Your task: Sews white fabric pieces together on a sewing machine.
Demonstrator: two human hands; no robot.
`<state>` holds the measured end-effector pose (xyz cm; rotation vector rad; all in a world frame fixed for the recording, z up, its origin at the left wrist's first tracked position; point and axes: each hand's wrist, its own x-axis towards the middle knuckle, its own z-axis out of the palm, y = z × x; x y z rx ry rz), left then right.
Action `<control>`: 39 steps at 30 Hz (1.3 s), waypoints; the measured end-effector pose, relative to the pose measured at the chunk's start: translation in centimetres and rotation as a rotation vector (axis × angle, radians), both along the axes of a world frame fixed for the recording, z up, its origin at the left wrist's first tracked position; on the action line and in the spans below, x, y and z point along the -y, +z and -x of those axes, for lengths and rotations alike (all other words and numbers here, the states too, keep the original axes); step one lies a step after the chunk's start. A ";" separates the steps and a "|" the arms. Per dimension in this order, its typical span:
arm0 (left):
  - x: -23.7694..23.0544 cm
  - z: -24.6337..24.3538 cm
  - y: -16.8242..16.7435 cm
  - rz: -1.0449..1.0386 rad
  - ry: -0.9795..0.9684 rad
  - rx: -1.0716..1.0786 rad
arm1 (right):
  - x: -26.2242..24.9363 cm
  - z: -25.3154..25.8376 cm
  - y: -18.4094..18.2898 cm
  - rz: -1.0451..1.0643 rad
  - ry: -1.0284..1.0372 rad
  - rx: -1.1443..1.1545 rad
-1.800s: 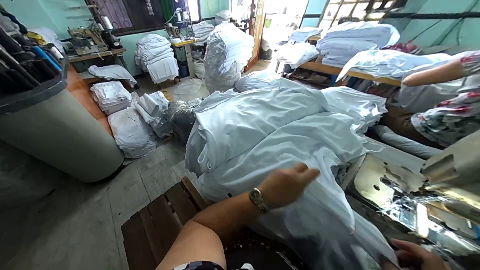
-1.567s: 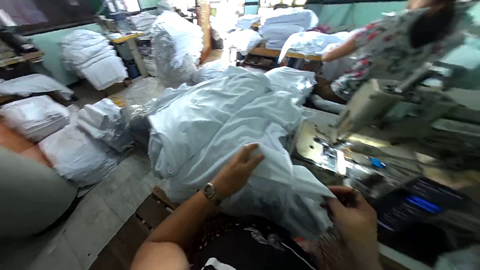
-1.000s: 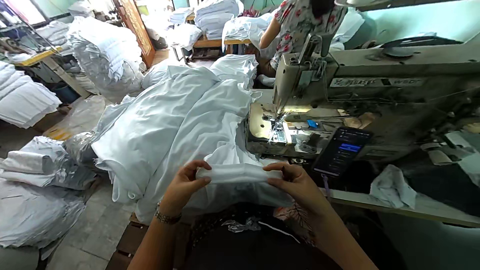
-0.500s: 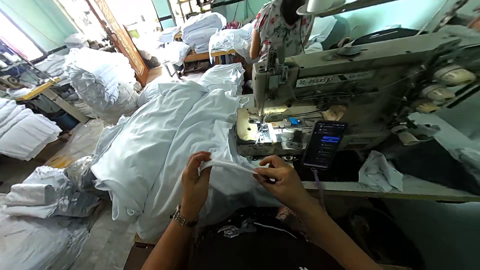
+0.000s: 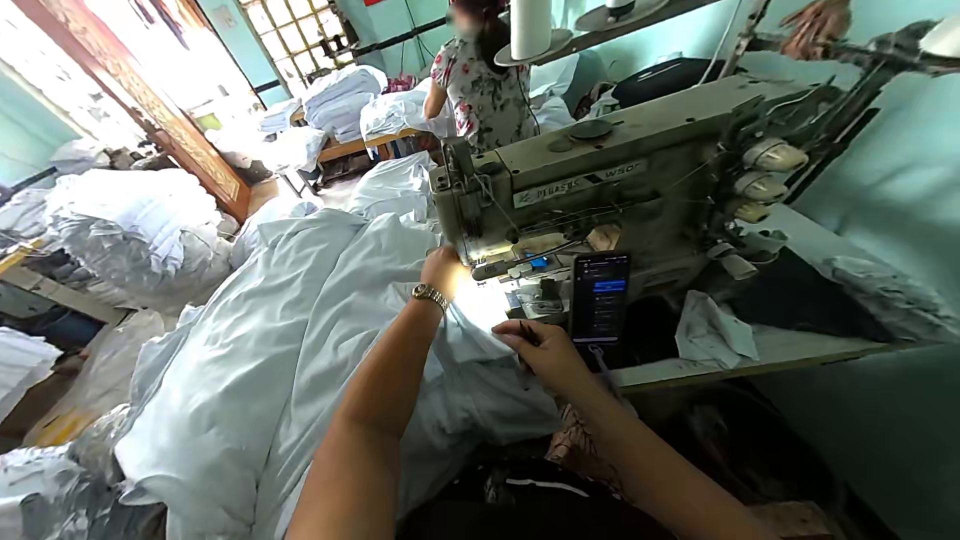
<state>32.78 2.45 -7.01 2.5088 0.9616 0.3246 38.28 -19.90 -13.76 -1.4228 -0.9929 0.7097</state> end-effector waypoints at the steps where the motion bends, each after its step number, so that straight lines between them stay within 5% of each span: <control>1: -0.5 -0.4 -0.4 0.038 0.021 0.039 | -0.2 0.0 0.1 -0.003 -0.004 -0.006; 13: -0.5 -0.5 0.0 -0.026 0.005 0.051 | -0.8 1.0 -0.7 -0.035 -0.069 -0.006; 18: -2.7 -0.5 -0.8 -0.130 -0.007 0.269 | -2.3 0.1 -0.7 -0.009 -0.059 -0.020; 21: -3.7 2.1 0.2 -0.144 -0.089 0.384 | -2.6 -0.6 -1.2 -0.062 -0.077 0.062; 25: -2.5 8.3 3.3 -0.204 -0.321 0.214 | -2.9 -0.8 -1.5 -0.293 -0.291 0.381; 30: -1.3 8.6 -0.2 -0.462 -0.659 0.089 | -4.9 -1.5 0.0 -0.285 -0.216 0.395; 34: -0.7 8.8 1.1 -0.582 -0.465 0.184 | -4.9 -1.8 1.5 -0.094 -0.145 0.398; 39: 2.7 11.7 6.1 -1.035 -0.322 0.571 | -4.8 -2.2 2.3 0.019 -0.058 0.414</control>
